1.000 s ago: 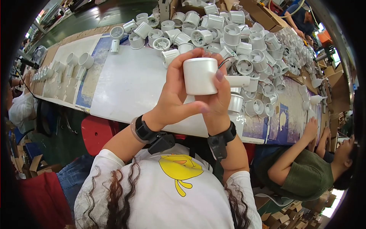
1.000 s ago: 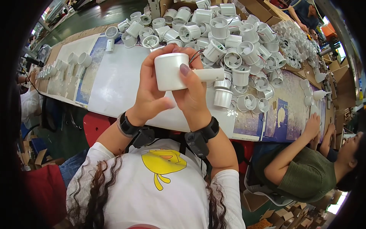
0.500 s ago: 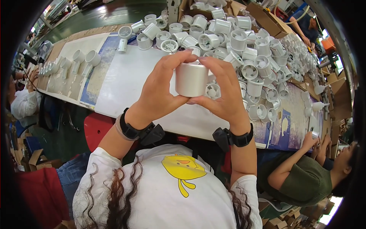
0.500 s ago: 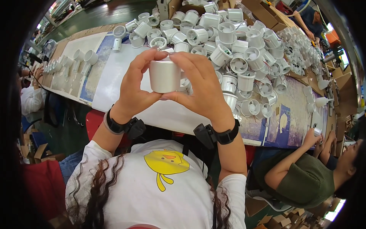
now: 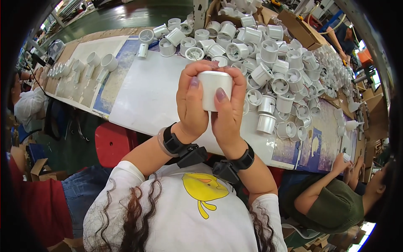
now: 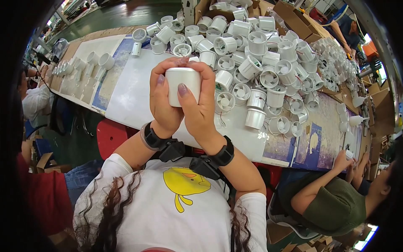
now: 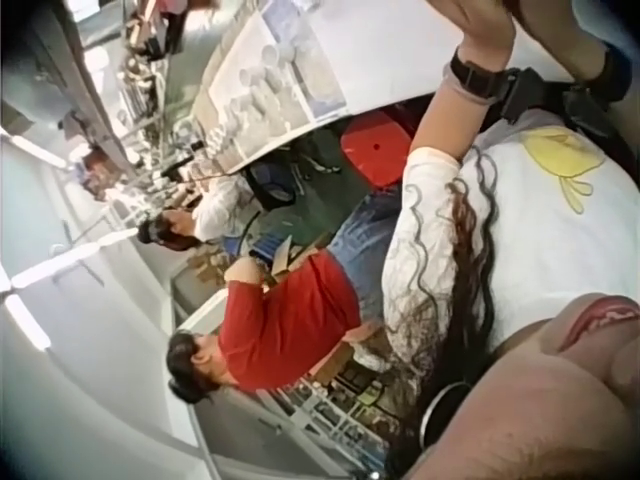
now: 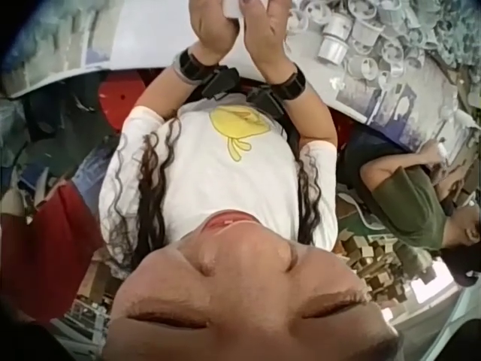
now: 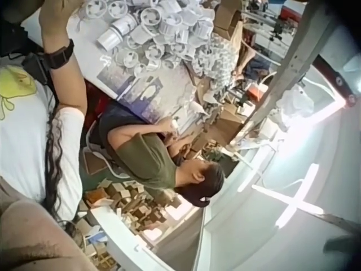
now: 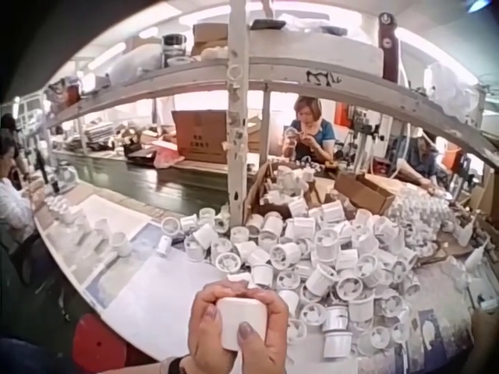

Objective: The person picks up a white plastic housing and a fan component, threads the wires through the housing, and presses the fan into place. They then tuck the wires into a side channel, fit a white plastic cover onto the housing, and set the assembled unit on the table.

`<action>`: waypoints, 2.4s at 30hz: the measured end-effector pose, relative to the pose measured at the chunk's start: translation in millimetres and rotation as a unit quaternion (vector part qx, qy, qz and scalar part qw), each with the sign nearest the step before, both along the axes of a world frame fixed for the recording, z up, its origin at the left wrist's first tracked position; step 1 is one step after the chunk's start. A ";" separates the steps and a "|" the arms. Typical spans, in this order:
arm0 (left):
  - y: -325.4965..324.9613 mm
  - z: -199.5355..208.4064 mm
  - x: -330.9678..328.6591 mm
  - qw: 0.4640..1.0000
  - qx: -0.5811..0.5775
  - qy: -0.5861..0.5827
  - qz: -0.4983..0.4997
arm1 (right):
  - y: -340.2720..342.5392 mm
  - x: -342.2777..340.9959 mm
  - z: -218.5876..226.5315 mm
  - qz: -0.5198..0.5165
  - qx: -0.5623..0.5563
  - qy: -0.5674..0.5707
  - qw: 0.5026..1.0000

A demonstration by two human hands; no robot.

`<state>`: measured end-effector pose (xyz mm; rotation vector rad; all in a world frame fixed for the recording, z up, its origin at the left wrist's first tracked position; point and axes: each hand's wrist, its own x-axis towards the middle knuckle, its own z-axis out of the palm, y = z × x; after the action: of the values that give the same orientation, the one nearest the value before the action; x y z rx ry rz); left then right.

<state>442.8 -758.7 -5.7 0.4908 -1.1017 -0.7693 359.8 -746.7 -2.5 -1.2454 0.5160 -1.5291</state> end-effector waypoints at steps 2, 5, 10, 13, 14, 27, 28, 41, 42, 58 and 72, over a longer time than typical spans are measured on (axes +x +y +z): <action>-1.1 -2.1 -1.3 1.000 0.013 -0.003 -0.008 | -0.4 -1.2 -3.3 -0.004 0.004 -0.008 1.000; -8.0 -4.2 3.0 0.999 0.036 -0.013 -0.011 | -8.3 -2.1 -7.4 0.001 0.010 -0.029 1.000; -24.5 -5.6 20.5 0.938 -0.141 -0.265 0.174 | -19.9 -5.1 -6.4 -0.118 -0.072 0.152 0.979; -24.9 0.1 15.8 0.907 -0.190 -0.341 0.159 | -20.2 -10.8 -2.3 -0.067 -0.006 0.046 0.997; -21.0 -1.4 11.8 0.924 -0.167 -0.305 0.158 | -22.5 -12.6 -1.2 -0.066 0.032 -0.030 0.997; -4.3 -16.2 -9.1 0.984 0.039 -0.022 -0.174 | -13.6 -30.0 2.5 0.086 0.204 -0.249 0.943; -4.8 -14.9 -9.9 0.984 0.040 -0.022 -0.171 | -14.5 -29.6 2.1 0.072 0.207 -0.207 0.953; 4.7 -3.6 -17.8 0.991 0.034 -0.012 -0.128 | -1.7 -16.8 -9.0 -0.069 -0.022 -0.098 0.993; 4.5 -3.8 -16.5 0.992 0.017 -0.023 -0.120 | -0.8 -16.2 -8.0 -0.074 -0.028 -0.093 0.993; -1.7 -5.8 -12.2 0.953 0.014 0.151 -0.261 | 2.5 -22.9 -5.7 0.051 -0.022 -0.107 0.993; -6.7 -0.1 -7.2 0.973 0.077 0.071 -0.204 | -1.5 -28.4 -9.7 0.054 0.051 -0.163 0.984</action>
<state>435.6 -765.4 -5.8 0.3347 -1.0243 -1.2385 331.4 -748.2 -12.2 -0.9069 0.3037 -1.5556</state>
